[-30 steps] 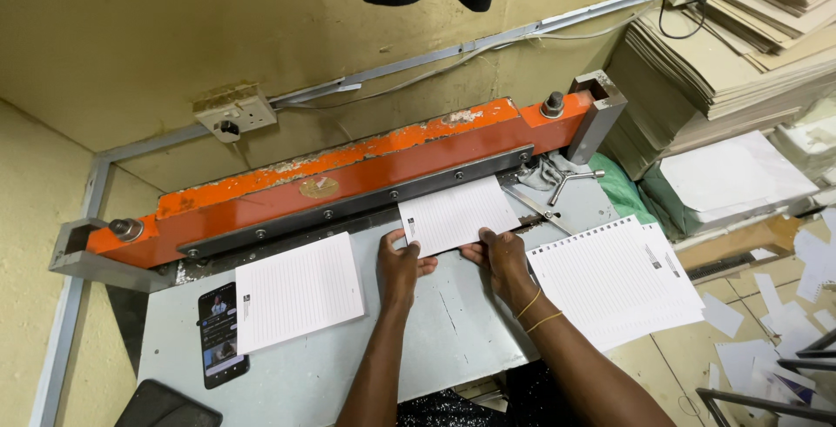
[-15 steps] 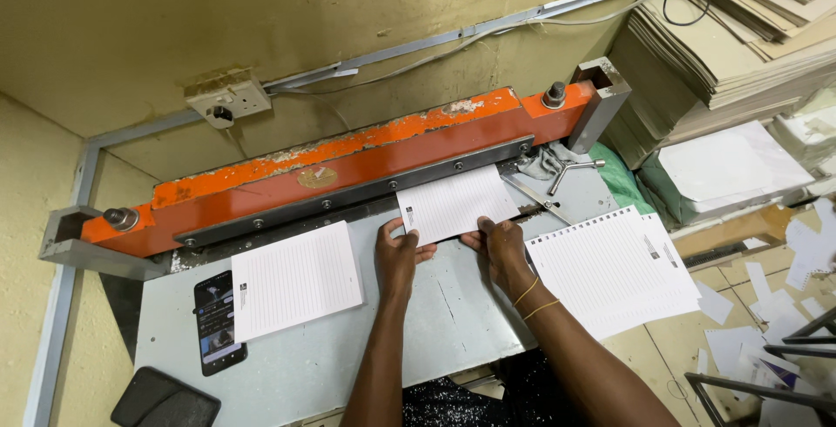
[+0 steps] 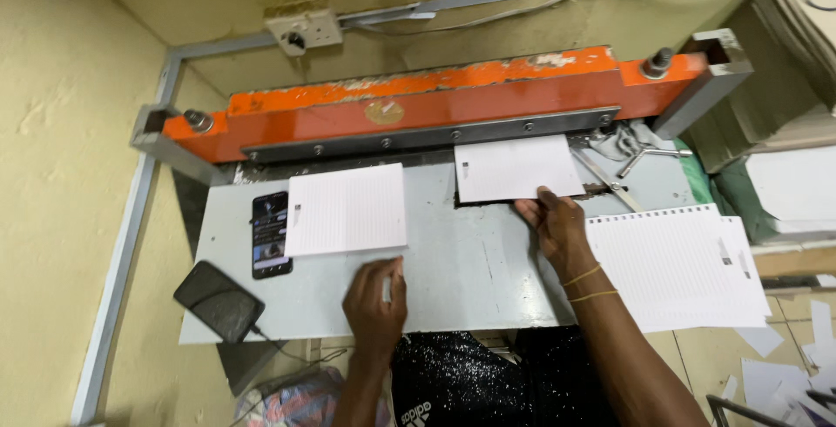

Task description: The person uses a manual paper cutting machine to trim sheets of lined paper. They repeatedly pick up a sheet, align it under the cutting blade, press down the lever to cut, and then place the trimmed sheet onto a stack on the right side of the table.

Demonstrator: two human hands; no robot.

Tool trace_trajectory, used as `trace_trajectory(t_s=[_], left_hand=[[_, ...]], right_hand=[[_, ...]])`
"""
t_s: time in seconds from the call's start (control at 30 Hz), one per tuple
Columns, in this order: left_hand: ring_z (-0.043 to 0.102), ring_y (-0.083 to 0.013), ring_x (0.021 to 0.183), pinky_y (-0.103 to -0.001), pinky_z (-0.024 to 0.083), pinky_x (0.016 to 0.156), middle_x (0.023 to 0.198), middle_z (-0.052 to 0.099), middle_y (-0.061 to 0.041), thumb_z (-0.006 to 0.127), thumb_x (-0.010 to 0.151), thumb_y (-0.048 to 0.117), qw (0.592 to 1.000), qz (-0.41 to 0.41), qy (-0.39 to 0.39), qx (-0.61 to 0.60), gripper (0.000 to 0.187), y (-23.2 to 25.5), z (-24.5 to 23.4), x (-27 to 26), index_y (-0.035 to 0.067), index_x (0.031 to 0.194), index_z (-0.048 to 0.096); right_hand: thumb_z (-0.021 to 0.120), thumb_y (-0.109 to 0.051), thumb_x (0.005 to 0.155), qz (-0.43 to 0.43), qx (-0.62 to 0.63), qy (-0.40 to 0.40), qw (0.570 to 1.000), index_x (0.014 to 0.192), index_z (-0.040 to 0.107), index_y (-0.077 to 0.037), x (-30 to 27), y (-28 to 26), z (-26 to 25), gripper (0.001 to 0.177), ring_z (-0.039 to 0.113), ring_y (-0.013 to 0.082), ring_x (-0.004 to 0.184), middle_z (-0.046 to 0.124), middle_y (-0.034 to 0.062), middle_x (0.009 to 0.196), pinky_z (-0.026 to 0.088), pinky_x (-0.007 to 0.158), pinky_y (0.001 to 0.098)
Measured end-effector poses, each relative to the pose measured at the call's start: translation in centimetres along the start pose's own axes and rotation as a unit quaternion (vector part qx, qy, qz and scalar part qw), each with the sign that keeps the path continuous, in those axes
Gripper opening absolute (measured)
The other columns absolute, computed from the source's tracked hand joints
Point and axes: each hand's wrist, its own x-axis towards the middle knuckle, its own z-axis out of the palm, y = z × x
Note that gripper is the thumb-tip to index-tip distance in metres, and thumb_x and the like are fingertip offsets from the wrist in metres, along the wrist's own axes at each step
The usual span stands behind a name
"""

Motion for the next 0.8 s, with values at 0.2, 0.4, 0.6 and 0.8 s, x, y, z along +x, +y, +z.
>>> trace_trajectory(t_s=[0.2, 0.4, 0.6, 0.8], left_hand=[[0.067, -0.0269, 0.11, -0.046, 0.053, 0.099, 0.115, 0.071, -0.003, 0.082, 0.099, 0.018, 0.981, 0.084, -0.13, 0.119, 0.022, -4.5, -5.3, 5.6, 0.012, 0.118, 0.074], [0.065, -0.0247, 0.097, -0.042, 0.055, 0.089, 0.108, 0.069, -0.003, 0.083, 0.097, 0.011, 0.971, 0.144, -0.155, 0.115, 0.013, -6.0, -5.4, 6.6, 0.009, 0.108, 0.076], [0.067, -0.0229, 0.098, -0.041, 0.055, 0.086, 0.104, 0.072, -0.001, 0.087, 0.091, 0.003, 0.98, 0.113, -0.143, 0.079, 0.019, -6.7, -5.1, 6.4, 0.012, 0.105, 0.078], [0.072, -0.0215, 0.09, -0.031, 0.063, 0.076, 0.099, 0.076, -0.009, 0.08, 0.099, -0.003, 0.991, 0.097, -0.061, 0.063, 0.013, -6.1, -4.2, 6.5, 0.002, 0.108, 0.073]], right_hand=[[0.076, -0.021, 0.105, -0.107, -0.076, -0.009, 0.991, 0.119, 0.061, -0.006, -15.0, -7.5, -3.7, 0.026, 0.078, 0.0149, 0.094, 0.075, 0.0077, 0.103, 0.07, 0.093, 0.0209], [0.068, -0.045, 0.159, -0.401, -0.547, 0.239, 0.695, 0.132, 0.075, 0.004, -17.7, -7.6, -20.2, 0.056, 0.067, 0.0326, 0.099, 0.071, 0.0155, 0.112, 0.048, 0.086, 0.0423], [0.065, -0.069, 0.086, -0.453, -0.865, 0.069, 0.203, 0.147, 0.066, -0.047, -12.5, -7.8, -25.3, 0.065, 0.081, 0.0107, 0.129, 0.072, -0.0236, 0.152, 0.072, 0.092, 0.0293], [0.054, -0.042, 0.101, -0.175, -0.576, -0.123, 0.789, 0.131, 0.081, -0.012, -19.7, -6.9, -5.1, 0.051, 0.083, 0.0282, 0.113, 0.085, 0.0076, 0.133, 0.059, 0.1, 0.0441]])
